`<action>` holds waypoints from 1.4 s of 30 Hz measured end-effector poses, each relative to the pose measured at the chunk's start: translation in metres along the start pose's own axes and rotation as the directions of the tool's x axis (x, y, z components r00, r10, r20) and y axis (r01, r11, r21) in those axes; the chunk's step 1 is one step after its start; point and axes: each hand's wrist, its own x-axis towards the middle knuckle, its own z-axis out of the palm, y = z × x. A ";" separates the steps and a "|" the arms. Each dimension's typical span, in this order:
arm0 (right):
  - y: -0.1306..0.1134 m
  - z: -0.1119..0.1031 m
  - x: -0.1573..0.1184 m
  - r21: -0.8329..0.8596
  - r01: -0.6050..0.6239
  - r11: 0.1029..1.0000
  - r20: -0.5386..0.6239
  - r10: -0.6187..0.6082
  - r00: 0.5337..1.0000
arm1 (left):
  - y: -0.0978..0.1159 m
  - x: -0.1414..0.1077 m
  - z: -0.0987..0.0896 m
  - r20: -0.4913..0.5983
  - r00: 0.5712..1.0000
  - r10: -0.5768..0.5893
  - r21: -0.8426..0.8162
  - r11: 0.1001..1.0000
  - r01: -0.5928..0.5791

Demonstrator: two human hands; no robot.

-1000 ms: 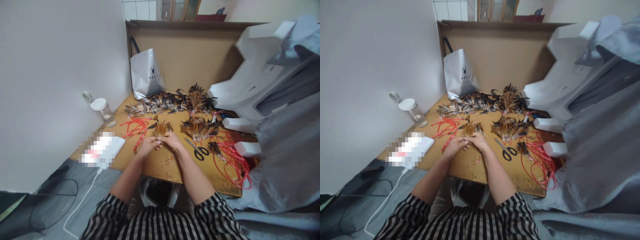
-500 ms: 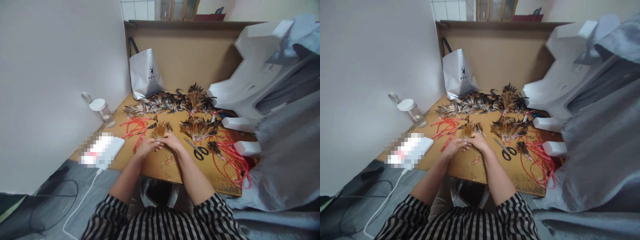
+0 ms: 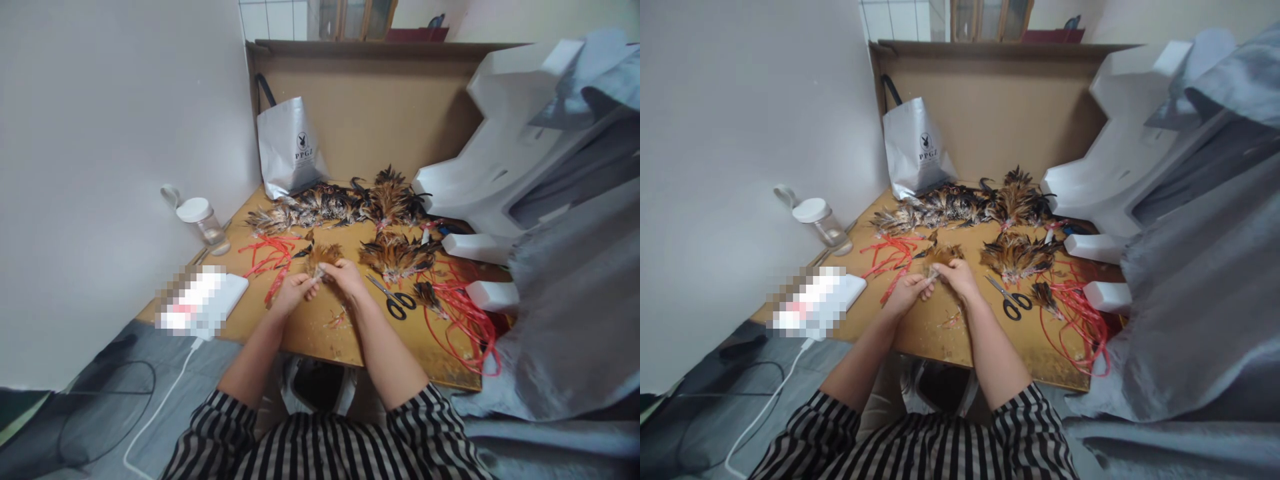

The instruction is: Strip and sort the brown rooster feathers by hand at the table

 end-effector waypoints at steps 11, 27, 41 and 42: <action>0.000 -0.022 0.012 -0.180 0.125 0.976 -0.241 -0.167 0.956 | 0.003 0.008 -0.008 -0.332 0.940 -0.081 -0.480 0.872 -0.095; 0.013 -0.008 0.004 -0.871 0.037 0.490 -0.041 -0.147 0.988 | -0.002 0.007 -0.005 -0.220 0.971 -0.093 -0.474 0.880 -0.023; 0.008 -0.012 0.009 -0.232 -0.136 0.963 -0.074 0.122 0.990 | -0.003 0.006 -0.004 -0.129 0.985 -0.118 -0.472 0.880 0.044; 0.007 -0.012 0.008 -0.240 -0.138 0.961 -0.062 0.127 0.990 | -0.003 0.006 -0.004 -0.125 0.985 -0.118 -0.470 0.881 0.046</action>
